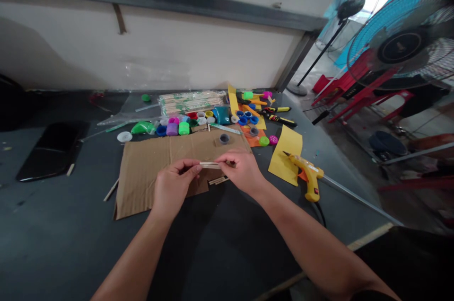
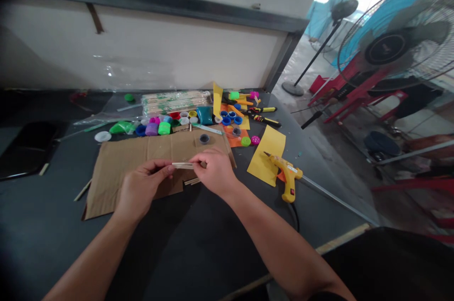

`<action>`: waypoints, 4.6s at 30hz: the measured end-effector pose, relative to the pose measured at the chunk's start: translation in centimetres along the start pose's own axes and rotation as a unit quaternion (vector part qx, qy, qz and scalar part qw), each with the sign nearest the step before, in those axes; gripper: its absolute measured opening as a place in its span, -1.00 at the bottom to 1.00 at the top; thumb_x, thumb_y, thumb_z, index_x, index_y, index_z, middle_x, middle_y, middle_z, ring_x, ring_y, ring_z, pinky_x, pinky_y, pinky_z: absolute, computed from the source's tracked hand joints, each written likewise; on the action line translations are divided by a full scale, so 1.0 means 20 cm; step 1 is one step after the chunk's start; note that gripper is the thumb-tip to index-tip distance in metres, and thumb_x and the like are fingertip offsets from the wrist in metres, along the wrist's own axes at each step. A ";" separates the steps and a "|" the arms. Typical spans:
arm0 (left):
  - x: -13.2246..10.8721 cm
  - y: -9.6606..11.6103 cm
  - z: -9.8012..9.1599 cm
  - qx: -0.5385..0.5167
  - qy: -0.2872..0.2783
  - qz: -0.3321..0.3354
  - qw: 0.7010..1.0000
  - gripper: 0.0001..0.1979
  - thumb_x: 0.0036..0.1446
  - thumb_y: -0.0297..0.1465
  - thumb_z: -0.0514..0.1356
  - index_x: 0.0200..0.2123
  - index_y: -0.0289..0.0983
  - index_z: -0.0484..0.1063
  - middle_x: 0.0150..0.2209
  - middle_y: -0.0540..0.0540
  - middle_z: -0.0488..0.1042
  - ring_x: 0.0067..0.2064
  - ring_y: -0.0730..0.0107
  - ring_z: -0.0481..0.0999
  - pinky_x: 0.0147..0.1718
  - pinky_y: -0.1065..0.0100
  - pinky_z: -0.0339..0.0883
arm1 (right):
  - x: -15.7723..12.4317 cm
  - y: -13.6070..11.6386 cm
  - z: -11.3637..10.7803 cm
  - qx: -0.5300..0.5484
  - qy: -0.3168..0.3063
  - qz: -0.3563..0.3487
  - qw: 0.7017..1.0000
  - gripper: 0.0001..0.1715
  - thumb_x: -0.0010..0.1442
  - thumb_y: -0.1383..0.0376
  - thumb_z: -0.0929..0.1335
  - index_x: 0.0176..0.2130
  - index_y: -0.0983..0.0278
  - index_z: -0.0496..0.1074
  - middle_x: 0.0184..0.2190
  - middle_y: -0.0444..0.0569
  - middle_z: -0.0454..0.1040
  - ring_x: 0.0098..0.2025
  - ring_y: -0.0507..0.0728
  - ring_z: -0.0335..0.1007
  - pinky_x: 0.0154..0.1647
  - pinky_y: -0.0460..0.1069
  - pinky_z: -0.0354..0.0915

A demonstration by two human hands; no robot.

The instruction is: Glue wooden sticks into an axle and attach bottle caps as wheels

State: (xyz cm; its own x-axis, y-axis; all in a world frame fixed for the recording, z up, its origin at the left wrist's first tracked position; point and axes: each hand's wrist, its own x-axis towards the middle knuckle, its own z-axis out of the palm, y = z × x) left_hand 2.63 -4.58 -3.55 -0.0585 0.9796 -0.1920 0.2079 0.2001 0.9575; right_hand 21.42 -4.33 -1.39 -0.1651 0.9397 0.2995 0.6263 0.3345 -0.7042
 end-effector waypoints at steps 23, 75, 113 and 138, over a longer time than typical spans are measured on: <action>-0.01 0.05 0.02 -0.203 0.004 -0.038 0.978 -0.67 -0.19 -0.26 0.42 -0.34 -0.31 0.53 -0.47 0.00 0.51 -0.44 0.51 0.45 -0.41 0.47 0.30 | -0.02 0.00 0.04 0.205 0.028 0.141 0.968 -0.87 0.05 0.28 0.41 -0.32 0.22 0.54 -0.43 -0.11 0.55 -0.40 0.04 0.46 -0.37 -0.06 0.35; -0.01 0.00 0.02 -0.016 0.090 0.047 0.995 -0.71 0.05 -0.16 0.21 -0.34 -0.28 0.48 -0.52 0.04 0.48 -0.53 0.47 0.43 -0.47 0.43 0.24 | -0.03 -0.03 -0.01 0.102 0.108 0.071 0.986 -0.72 0.24 0.23 0.27 -0.47 0.26 0.41 -0.60 -0.17 0.37 -0.54 -0.01 0.25 -0.48 -0.10 0.16; 0.00 0.05 -0.02 0.063 0.027 0.081 0.994 -0.75 0.06 -0.19 0.18 -0.41 -0.26 0.48 -0.57 0.02 0.46 -0.53 0.42 0.43 -0.48 0.42 0.25 | 0.00 0.04 0.04 0.065 0.090 0.084 0.990 -0.83 0.18 0.23 0.32 -0.36 0.25 0.48 -0.47 -0.12 0.46 -0.46 0.02 0.29 -0.40 -0.09 0.22; 0.07 0.00 -0.05 -0.017 0.012 0.018 1.000 -0.67 -0.14 -0.12 0.31 -0.40 -0.27 0.53 -0.46 -0.04 0.55 -0.54 0.46 0.39 -0.53 0.45 0.25 | -0.27 -0.14 -0.74 -0.300 0.179 0.183 0.919 -0.75 0.21 0.09 0.30 -0.35 0.20 0.43 -0.56 -0.12 0.44 -0.53 0.07 0.35 -0.48 -0.05 0.15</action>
State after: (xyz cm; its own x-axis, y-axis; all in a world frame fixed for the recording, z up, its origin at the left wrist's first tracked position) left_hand 1.57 -3.17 -3.69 -0.0745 0.9855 -0.1524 0.1775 0.1635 0.9704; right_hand 31.90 -11.35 8.52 0.3349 0.8619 0.3807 0.9146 -0.2002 -0.3513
